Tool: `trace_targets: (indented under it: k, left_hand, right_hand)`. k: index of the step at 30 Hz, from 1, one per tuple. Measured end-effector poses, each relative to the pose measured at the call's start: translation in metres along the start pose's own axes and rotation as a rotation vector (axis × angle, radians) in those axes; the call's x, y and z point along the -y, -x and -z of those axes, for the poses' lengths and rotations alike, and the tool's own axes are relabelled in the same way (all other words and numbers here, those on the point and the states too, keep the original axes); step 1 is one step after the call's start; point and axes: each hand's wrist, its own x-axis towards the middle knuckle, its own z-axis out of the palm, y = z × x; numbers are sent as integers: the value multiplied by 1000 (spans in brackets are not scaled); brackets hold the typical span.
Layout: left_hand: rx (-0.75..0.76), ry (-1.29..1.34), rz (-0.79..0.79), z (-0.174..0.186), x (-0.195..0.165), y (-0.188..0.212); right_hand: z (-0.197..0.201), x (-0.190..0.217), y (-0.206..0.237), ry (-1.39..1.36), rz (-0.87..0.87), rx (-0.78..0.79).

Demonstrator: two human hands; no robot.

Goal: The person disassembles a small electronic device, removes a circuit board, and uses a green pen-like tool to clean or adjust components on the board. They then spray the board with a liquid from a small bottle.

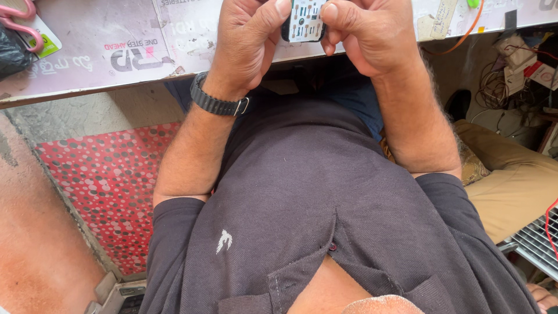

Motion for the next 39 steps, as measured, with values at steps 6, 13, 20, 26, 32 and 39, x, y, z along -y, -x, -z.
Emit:
trace_targets:
  k: [6, 13, 20, 26, 32, 39]
  left_hand:
    - [-76, 21, -24, -3, 0, -1]
    - [-54, -41, -70, -3, 0, -3]
    - [-28, -165, -139, 1, 0, -2]
    - [20, -208, -162, 1, -6, 2]
    - [76, -165, -184, 2, -9, 5]
    - [100, -147, -245, 3, -6, 5]
  right_hand:
    - [-28, 15, 7, 591, 167, -68]
    - [-61, 28, -2, 1242, 436, -103]
    - [-64, 29, 2, 1067, 353, -95]
    - [-58, 22, 3, 840, 288, -75]
    - [-65, 21, 3, 692, 182, -99]
    - [-62, 19, -1, 481, 136, -102]
